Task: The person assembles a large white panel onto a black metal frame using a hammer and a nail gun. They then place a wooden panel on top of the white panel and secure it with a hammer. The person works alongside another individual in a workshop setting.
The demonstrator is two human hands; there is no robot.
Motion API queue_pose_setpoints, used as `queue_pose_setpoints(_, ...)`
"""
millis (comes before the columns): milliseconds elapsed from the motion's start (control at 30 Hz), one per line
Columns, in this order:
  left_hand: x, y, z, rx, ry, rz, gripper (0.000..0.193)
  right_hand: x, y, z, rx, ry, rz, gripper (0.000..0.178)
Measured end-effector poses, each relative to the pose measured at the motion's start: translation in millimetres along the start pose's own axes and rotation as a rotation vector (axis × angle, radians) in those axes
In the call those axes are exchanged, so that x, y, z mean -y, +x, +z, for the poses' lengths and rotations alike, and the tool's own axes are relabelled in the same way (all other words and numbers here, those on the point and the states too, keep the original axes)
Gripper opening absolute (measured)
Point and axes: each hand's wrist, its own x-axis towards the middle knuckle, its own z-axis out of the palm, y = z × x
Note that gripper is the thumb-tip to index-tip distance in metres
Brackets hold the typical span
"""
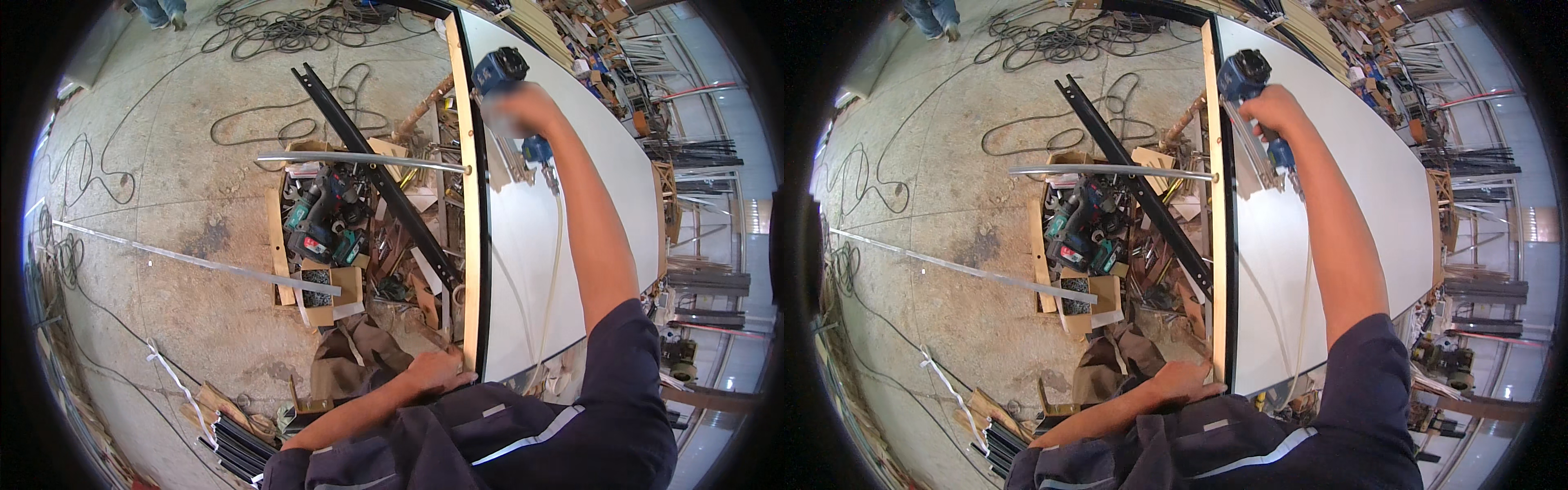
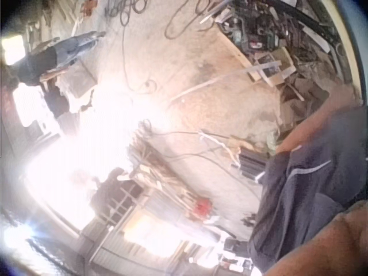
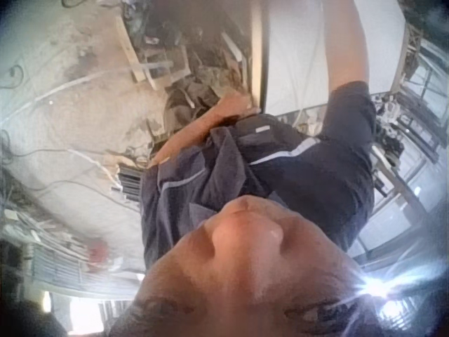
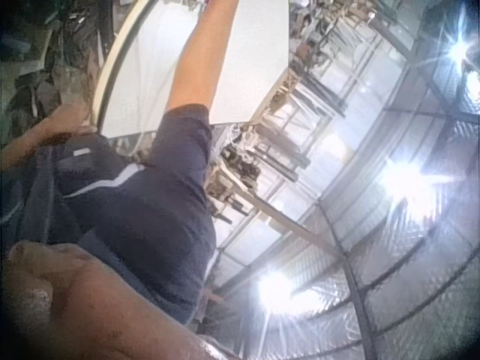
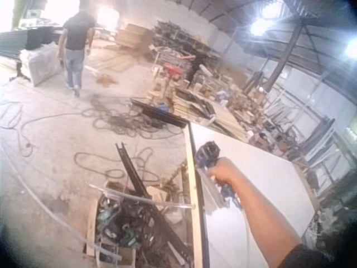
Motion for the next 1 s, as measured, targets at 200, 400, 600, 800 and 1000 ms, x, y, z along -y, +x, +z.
queue_pose_setpoints(200, 9, -1, -13, 0.011, 0.031, 0.004, 0.069, 37, 75, -5, -0.014, -0.076, 0.051, 0.02)
queue_pose_setpoints(400, 14, -1, -20, -0.023, 0.0, -0.043, 0.064, 43, 118, -3, -0.025, -0.11, 0.012, 0.016)
queue_pose_setpoints(600, 12, -4, -24, -0.043, 0.033, -0.073, 0.061, 34, 92, -6, 0.022, -0.039, 0.045, 0.018)
queue_pose_setpoints(800, 13, 4, -22, -0.116, 0.081, -0.098, 0.063, -15, -89, -16, 0.066, 0.04, 0.084, 0.03)
queue_pose_setpoints(1000, 18, 11, -14, -0.321, 0.051, -0.052, 0.052, -61, -352, -35, 0.081, 0.284, 0.289, 0.026)
